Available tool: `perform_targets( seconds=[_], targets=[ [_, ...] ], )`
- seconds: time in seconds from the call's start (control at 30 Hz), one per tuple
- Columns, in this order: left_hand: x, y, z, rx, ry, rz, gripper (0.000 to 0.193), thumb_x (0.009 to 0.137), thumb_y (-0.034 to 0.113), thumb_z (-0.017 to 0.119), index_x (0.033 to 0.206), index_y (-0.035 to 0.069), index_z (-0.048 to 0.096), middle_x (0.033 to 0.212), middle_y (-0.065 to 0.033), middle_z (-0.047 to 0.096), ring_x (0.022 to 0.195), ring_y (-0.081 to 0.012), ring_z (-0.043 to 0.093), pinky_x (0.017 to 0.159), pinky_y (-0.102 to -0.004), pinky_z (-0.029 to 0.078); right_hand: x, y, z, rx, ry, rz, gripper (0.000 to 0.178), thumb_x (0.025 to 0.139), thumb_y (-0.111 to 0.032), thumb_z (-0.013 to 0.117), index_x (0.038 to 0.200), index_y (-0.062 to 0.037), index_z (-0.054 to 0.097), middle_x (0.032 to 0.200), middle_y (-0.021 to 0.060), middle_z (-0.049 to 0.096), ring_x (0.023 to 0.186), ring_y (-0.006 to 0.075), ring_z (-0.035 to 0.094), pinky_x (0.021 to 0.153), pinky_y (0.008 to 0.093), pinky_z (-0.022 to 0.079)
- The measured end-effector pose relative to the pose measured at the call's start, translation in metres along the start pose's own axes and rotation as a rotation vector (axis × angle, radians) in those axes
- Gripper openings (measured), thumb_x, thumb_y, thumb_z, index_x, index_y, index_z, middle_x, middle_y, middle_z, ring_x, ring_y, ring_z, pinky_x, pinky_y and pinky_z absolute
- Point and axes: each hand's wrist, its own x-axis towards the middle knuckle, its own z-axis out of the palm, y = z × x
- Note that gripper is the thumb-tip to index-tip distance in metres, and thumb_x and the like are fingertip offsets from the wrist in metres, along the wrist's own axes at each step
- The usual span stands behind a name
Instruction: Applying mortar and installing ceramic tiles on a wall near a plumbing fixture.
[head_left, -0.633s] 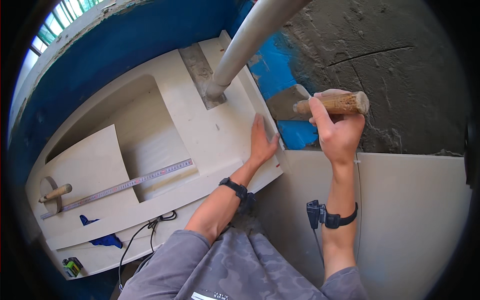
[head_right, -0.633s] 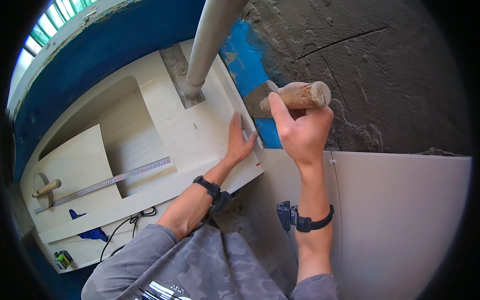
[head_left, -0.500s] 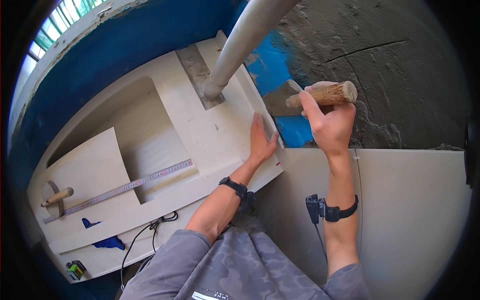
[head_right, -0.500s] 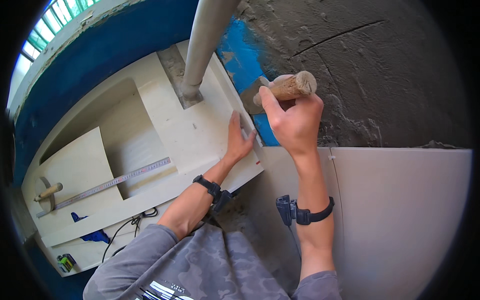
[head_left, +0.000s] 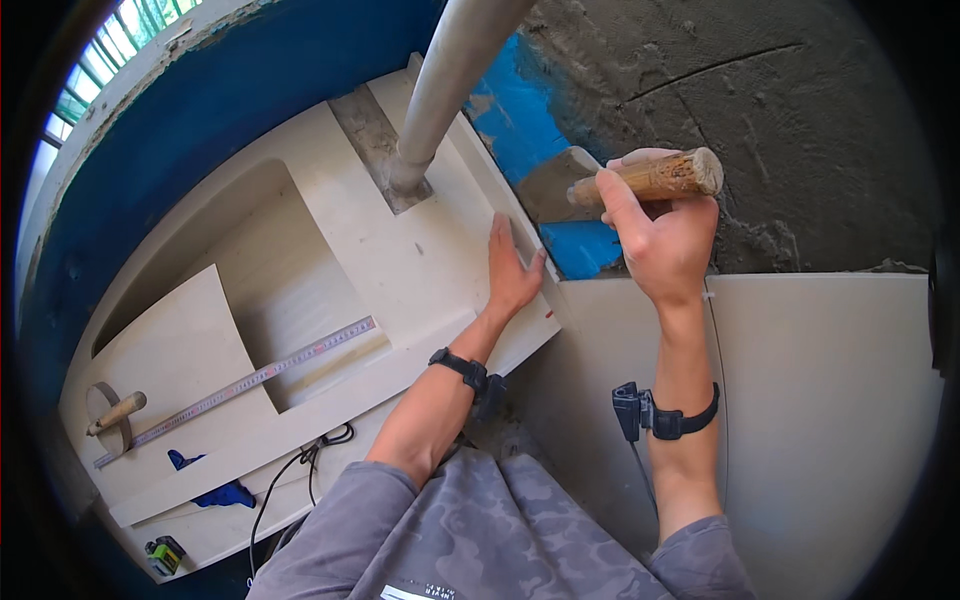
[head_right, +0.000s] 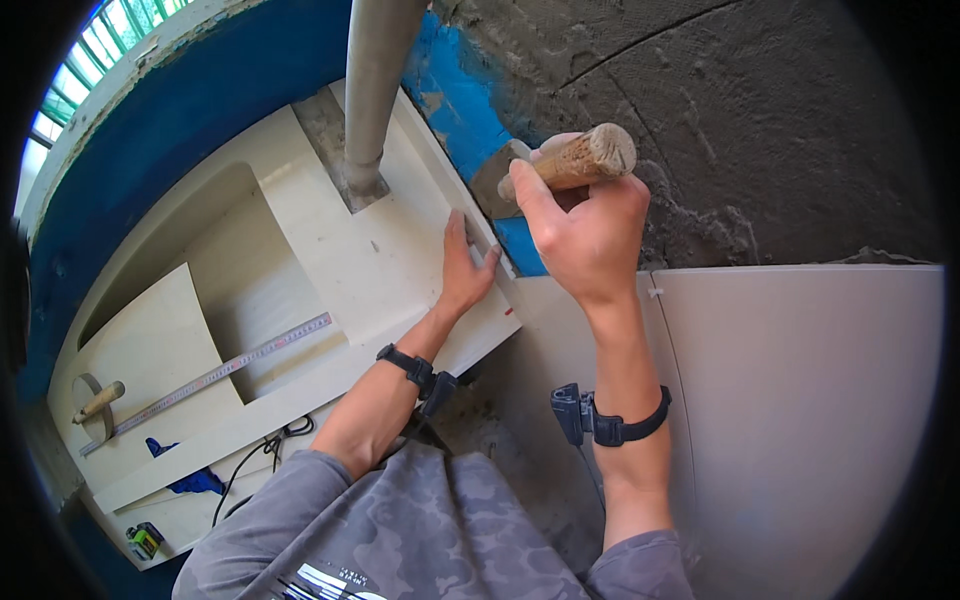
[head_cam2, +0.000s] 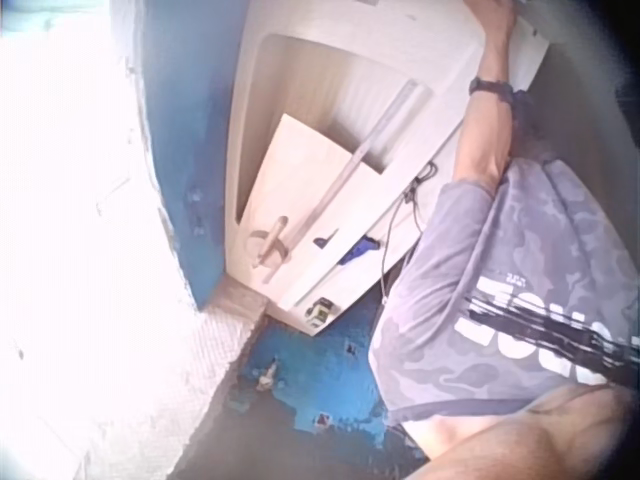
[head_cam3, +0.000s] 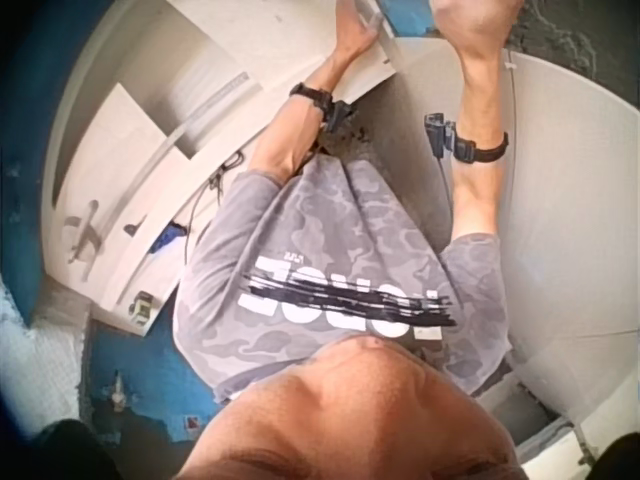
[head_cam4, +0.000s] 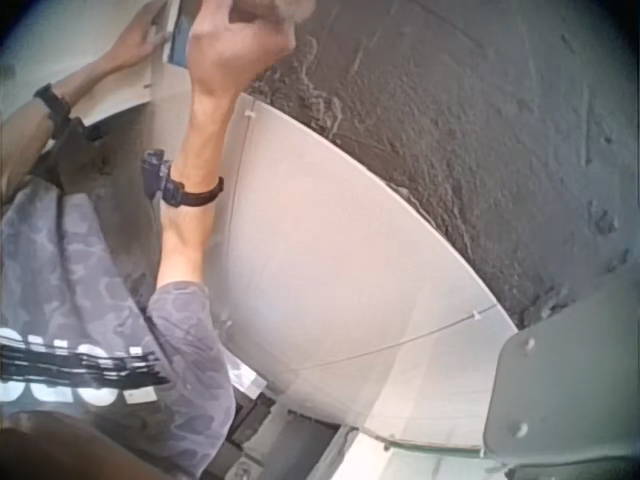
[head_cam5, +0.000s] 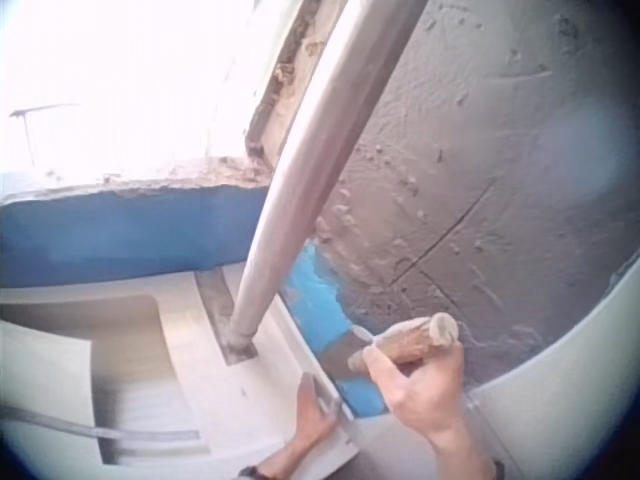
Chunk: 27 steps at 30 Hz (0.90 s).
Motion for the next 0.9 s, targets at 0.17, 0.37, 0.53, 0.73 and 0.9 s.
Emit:
perform_targets(
  seconds=[0.17,0.37,0.53,0.73,0.9],
  targets=[
    [0.0,0.005,-0.006,-0.133,-0.082,-0.12,0.087,0.087,0.017,0.074,0.153,-0.011,0.026,0.159,-0.0349,0.029,0.148,-0.0488,0.029,0.124,-0.0493,0.025,-0.003,0.009,-0.004,-0.03,-0.028,-0.018,0.014,0.082,-0.007,0.079,0.089,0.0028,0.071,0.077,0.011,0.076,0.07,0.017,0.074,0.068,0.0292,0.057],
    [-0.001,0.005,0.001,-0.14,-0.074,-0.084,0.086,0.086,0.016,0.075,0.152,-0.011,0.026,0.158,-0.0341,0.03,0.147,-0.0481,0.031,0.124,-0.0491,0.025,-0.007,0.009,-0.012,-0.049,-0.035,-0.009,0.015,0.085,-0.008,0.078,0.092,0.003,0.071,0.077,0.009,0.074,0.067,0.0148,0.071,0.063,0.0276,0.055],
    [-0.004,-0.007,-0.001,-0.023,0.025,0.052,0.088,0.084,0.012,0.079,0.153,-0.008,0.027,0.138,-0.0244,0.046,0.107,-0.0305,0.053,0.096,-0.0409,0.047,-0.009,0.012,-0.011,-0.07,-0.081,-0.014,0.016,0.087,-0.006,0.078,0.097,0.0035,0.07,0.079,0.0069,0.072,0.067,0.0117,0.067,0.061,0.0255,0.053],
    [-0.005,-0.004,0.001,-0.093,-0.039,-0.005,0.087,0.086,0.013,0.077,0.153,-0.009,0.026,0.146,-0.0273,0.04,0.12,-0.0352,0.049,0.102,-0.0416,0.046,-0.011,0.008,-0.026,-0.173,-0.043,-0.135,0.014,0.085,-0.004,0.078,0.095,0.0023,0.07,0.079,0.0051,0.072,0.07,0.0116,0.067,0.067,0.026,0.054],
    [-0.003,0.0,-0.004,-0.104,-0.123,-0.01,0.086,0.088,0.015,0.075,0.153,-0.009,0.025,0.151,-0.0302,0.037,0.13,-0.0402,0.047,0.108,-0.0432,0.044,-0.024,-0.025,-0.056,0.015,0.014,-0.132,0.016,0.083,-0.002,0.079,0.095,0.0028,0.07,0.087,0.0081,0.073,0.072,0.0127,0.066,0.068,0.0277,0.052]
  ],
)
